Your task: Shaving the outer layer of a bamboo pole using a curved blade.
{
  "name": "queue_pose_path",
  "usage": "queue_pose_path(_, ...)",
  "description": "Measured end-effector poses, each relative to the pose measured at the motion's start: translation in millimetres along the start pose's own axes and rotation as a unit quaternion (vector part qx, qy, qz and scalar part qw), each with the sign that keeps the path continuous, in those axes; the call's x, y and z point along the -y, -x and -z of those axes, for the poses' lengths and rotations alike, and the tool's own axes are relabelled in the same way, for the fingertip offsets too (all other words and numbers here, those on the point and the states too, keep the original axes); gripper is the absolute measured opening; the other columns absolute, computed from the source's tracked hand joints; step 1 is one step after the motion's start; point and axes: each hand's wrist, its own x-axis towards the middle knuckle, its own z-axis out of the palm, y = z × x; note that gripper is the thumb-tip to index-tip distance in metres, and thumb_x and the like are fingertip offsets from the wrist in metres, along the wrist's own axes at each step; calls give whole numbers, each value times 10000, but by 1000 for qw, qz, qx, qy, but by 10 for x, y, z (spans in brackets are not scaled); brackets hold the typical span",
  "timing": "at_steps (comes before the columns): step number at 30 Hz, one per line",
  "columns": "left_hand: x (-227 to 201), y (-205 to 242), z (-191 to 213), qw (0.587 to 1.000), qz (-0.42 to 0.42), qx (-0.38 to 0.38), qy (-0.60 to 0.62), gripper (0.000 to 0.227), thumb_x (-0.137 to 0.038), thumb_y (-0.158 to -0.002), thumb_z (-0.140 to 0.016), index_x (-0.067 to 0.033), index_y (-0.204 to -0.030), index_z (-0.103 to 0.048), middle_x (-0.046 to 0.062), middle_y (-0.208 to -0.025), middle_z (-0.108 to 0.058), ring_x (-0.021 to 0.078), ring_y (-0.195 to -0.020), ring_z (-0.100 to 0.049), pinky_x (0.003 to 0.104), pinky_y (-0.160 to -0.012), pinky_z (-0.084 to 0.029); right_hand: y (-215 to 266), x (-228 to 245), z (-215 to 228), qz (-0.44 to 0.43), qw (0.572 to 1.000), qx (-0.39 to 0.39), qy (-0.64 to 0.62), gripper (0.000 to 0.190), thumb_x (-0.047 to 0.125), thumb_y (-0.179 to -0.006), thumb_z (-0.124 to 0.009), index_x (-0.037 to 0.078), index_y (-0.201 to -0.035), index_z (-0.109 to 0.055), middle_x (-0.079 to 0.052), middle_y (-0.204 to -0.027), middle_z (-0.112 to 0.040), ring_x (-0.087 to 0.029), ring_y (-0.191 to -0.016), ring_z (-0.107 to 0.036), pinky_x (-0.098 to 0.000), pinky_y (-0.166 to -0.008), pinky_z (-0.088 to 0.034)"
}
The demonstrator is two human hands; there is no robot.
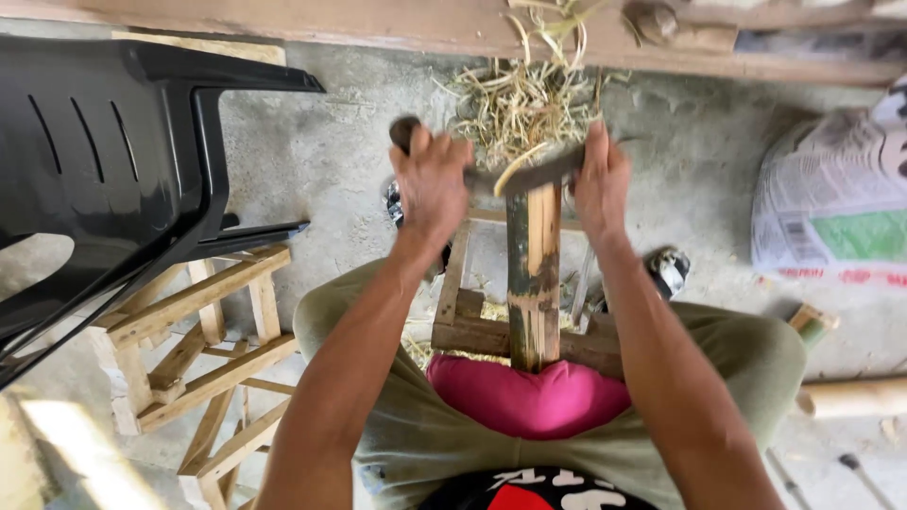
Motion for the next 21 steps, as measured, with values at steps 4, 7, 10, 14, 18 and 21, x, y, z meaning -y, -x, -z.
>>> queue_pose_path(4, -95, 721, 96, 998, -58, 12, -15, 25, -166, -866, -738, -156, -866, -715, -26, -819, -569, 183, -849, -447, 375, -748, -343, 836, -263, 184, -45, 999, -7, 27, 539, 555, -1042, -405, 157, -726, -586, -3, -594, -536, -107, -444, -393, -297, -396, -373)
queue_pose_path(7, -162, 1015, 175, 997, -49, 48, 19, 131, -138, -880, -744, -168, -764, -693, -32, -728, -522, 184, -808, -441, 406, -689, -304, 1206, -571, 292, -70, 995, -45, 57, 573, 534, -1072, -437, 144, -663, -526, 16, -564, -456, -94, -480, -340, -310, -436, -309)
queue_pose_path(10, -123, 898, 185, 997, -67, 17, 15, 303, -196, -966, -745, -126, -695, -627, -2, -703, -489, 199, -811, -437, 424, -710, -298, 1138, -749, 250, -7, 993, -79, 93, 655, 537, -1099, -473, 124, -597, -395, 35, -542, -354, -85, -520, -284, -334, -472, -242)
queue_pose_path(14, -76, 731, 218, 994, -111, 13, 10, 294, -203, -972, -731, -120, -709, -629, 0, -720, -498, 192, -819, -443, 419, -716, -305, 1132, -856, 246, 49, 989, -107, 93, 660, 545, -1104, -461, 123, -614, -328, 30, -557, -316, -88, -535, -261, -348, -480, -218)
queue_pose_path(18, 59, 472, 50, 992, -122, -10, -28, 97, -220, -886, -705, -161, -810, -690, -22, -772, -542, 203, -871, -473, 389, -721, -321, 782, -415, 81, 45, 995, -59, 67, 550, 571, -1066, -342, 177, -714, -497, 46, -583, -505, -84, -463, -401, -314, -388, -377)
queue_pose_path(21, 184, 23, -114, 998, -67, 0, -7, 149, -206, -951, -734, -169, -814, -686, -19, -756, -532, 198, -816, -440, 389, -704, -332, -10, -47, -129, 18, 999, -8, 43, 546, 560, -1057, -375, 168, -705, -523, 0, -593, -496, -124, -442, -380, -339, -393, -383)
